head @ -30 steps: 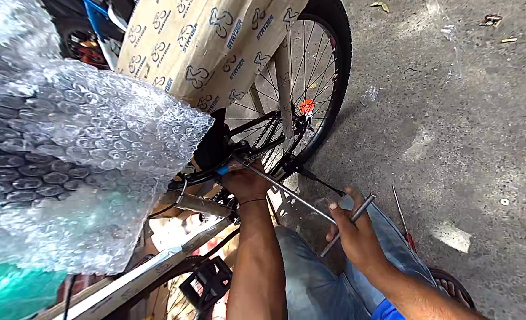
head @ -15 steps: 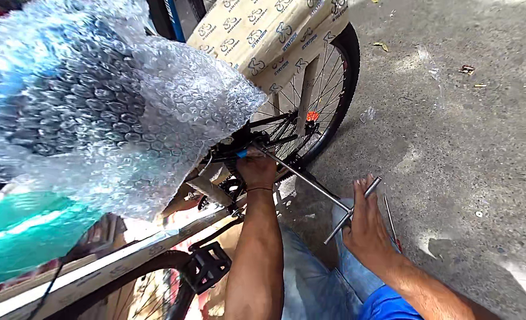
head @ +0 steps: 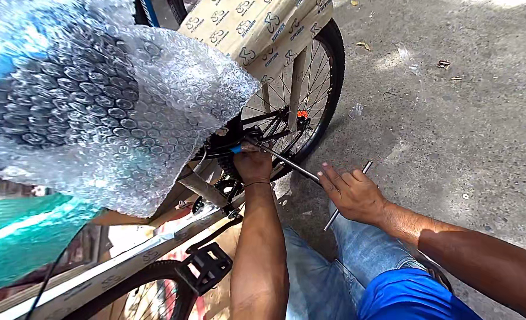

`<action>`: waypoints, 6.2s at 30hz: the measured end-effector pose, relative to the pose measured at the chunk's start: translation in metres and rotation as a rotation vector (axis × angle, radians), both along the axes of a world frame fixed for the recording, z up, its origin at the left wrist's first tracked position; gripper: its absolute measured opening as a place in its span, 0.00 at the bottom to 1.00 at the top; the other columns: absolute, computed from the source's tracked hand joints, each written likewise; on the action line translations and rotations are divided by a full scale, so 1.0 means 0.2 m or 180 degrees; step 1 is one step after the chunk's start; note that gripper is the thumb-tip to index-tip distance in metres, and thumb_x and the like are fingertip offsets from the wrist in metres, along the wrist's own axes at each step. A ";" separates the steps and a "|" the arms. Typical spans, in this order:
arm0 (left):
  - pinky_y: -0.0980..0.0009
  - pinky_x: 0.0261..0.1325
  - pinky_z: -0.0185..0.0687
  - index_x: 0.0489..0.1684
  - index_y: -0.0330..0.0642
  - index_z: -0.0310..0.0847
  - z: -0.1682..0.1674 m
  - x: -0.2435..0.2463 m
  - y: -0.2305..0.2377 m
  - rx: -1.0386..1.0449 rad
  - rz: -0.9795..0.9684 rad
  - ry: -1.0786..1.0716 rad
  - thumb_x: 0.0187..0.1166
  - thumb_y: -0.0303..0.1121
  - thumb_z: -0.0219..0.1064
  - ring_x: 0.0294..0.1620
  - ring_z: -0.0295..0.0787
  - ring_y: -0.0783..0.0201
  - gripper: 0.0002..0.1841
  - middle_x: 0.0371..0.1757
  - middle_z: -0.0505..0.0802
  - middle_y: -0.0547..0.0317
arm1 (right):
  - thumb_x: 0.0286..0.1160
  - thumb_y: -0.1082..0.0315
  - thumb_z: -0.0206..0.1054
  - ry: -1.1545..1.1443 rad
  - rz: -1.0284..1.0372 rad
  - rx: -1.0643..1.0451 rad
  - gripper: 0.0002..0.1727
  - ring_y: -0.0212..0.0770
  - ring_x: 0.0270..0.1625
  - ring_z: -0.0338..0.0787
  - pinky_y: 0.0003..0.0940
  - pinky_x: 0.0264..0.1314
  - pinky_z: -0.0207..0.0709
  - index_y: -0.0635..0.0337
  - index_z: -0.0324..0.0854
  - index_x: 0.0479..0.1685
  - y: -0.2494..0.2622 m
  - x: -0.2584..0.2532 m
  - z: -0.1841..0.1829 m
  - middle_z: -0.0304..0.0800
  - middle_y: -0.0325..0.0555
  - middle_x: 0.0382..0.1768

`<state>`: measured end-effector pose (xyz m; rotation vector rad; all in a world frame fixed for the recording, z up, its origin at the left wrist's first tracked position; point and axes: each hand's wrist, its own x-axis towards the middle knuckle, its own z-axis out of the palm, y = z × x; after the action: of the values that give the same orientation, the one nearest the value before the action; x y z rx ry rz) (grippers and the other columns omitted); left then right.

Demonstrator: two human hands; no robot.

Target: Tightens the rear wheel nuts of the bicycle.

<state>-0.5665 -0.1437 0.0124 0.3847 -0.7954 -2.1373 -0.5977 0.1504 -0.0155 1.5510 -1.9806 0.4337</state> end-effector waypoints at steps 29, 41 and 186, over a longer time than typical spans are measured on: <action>0.50 0.65 0.79 0.51 0.52 0.73 0.03 -0.03 0.02 -0.0125 0.0499 -0.0231 0.88 0.56 0.26 0.59 0.83 0.60 0.29 0.50 0.85 0.59 | 0.57 0.54 0.77 -0.1797 0.0686 0.2166 0.25 0.37 0.15 0.80 0.38 0.19 0.71 0.50 0.77 0.54 -0.01 -0.24 0.28 0.72 0.31 0.11; 0.49 0.68 0.78 0.53 0.51 0.76 0.00 -0.02 0.02 -0.0270 0.0391 -0.0267 0.87 0.57 0.29 0.62 0.84 0.59 0.30 0.53 0.87 0.57 | 0.59 0.53 0.75 -0.2679 0.1293 0.2402 0.29 0.45 0.20 0.83 0.45 0.22 0.73 0.50 0.73 0.61 -0.03 -0.31 0.21 0.76 0.37 0.17; 0.54 0.51 0.88 0.56 0.40 0.74 0.00 -0.17 -0.04 -0.0341 0.0572 0.0884 0.92 0.48 0.30 0.48 0.88 0.55 0.27 0.49 0.88 0.48 | 0.64 0.51 0.59 -0.2309 0.1028 0.0313 0.11 0.28 0.11 0.68 0.29 0.13 0.58 0.47 0.73 0.29 -0.04 -0.14 -0.01 0.64 0.25 0.08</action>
<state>-0.6005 -0.1526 0.0122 0.0952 -0.6842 -1.9183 -0.6255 0.1415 -0.0176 1.9734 -2.2782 1.1837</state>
